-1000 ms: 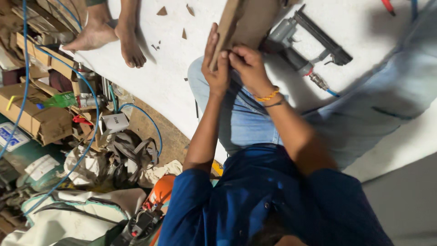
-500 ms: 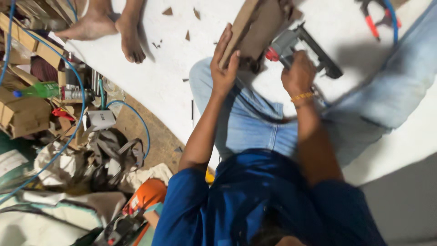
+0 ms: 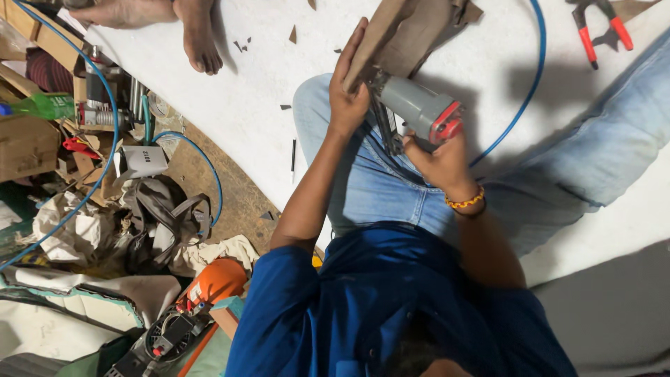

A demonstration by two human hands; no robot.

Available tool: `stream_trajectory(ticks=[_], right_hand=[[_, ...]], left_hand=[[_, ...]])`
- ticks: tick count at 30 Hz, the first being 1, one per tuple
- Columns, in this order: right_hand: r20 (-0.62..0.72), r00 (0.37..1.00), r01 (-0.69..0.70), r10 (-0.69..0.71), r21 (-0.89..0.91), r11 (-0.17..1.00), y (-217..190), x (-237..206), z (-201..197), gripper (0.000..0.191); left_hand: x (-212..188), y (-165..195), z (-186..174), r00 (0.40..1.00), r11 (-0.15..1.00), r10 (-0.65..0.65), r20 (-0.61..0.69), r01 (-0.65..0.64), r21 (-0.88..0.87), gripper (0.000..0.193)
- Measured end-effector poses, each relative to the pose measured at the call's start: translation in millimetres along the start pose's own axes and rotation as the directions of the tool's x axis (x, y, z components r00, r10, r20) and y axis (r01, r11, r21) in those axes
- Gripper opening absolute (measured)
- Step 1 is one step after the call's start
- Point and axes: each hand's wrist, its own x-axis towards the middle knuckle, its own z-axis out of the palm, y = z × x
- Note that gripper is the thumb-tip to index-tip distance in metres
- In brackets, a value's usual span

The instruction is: The person sits on the floor holding a board with leather draped over it and drives fasteners along the edge using a pneumatic nail gun. They then trim the excess leather from the board's edge with scissors, working around the sides one at a time.

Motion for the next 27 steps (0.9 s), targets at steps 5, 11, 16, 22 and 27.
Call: stream_trajectory(ticks=[5,11,16,22,27], right_hand=[[0.007,1.0,0.016,-0.016,-0.051,0.999,-8,5,-2,0.02],[0.0,1.0,-0.023,0.023,-0.065,0.998,1,2,0,0.019],[-0.034,0.997,0.074,-0.076,-0.039,0.996,21,1,-8,0.023],[-0.15,0.988,-0.044,0.032,-0.074,0.996,20,-3,-39,0.027],[-0.094,0.994,0.032,-0.048,-0.161,0.986,9,-4,-45,0.022]], left_hand=[[-3,-7,3,0.998,0.998,-0.054,-0.013,0.053,-0.036,0.088],[-2,3,4,0.993,0.986,-0.115,-0.019,0.112,-0.121,0.108],[3,15,4,0.993,0.989,-0.117,-0.023,0.114,-0.09,0.104],[14,14,2,0.993,0.999,-0.029,0.11,0.024,0.043,0.08],[17,8,-1,0.991,0.999,-0.041,0.124,0.036,0.039,0.064]])
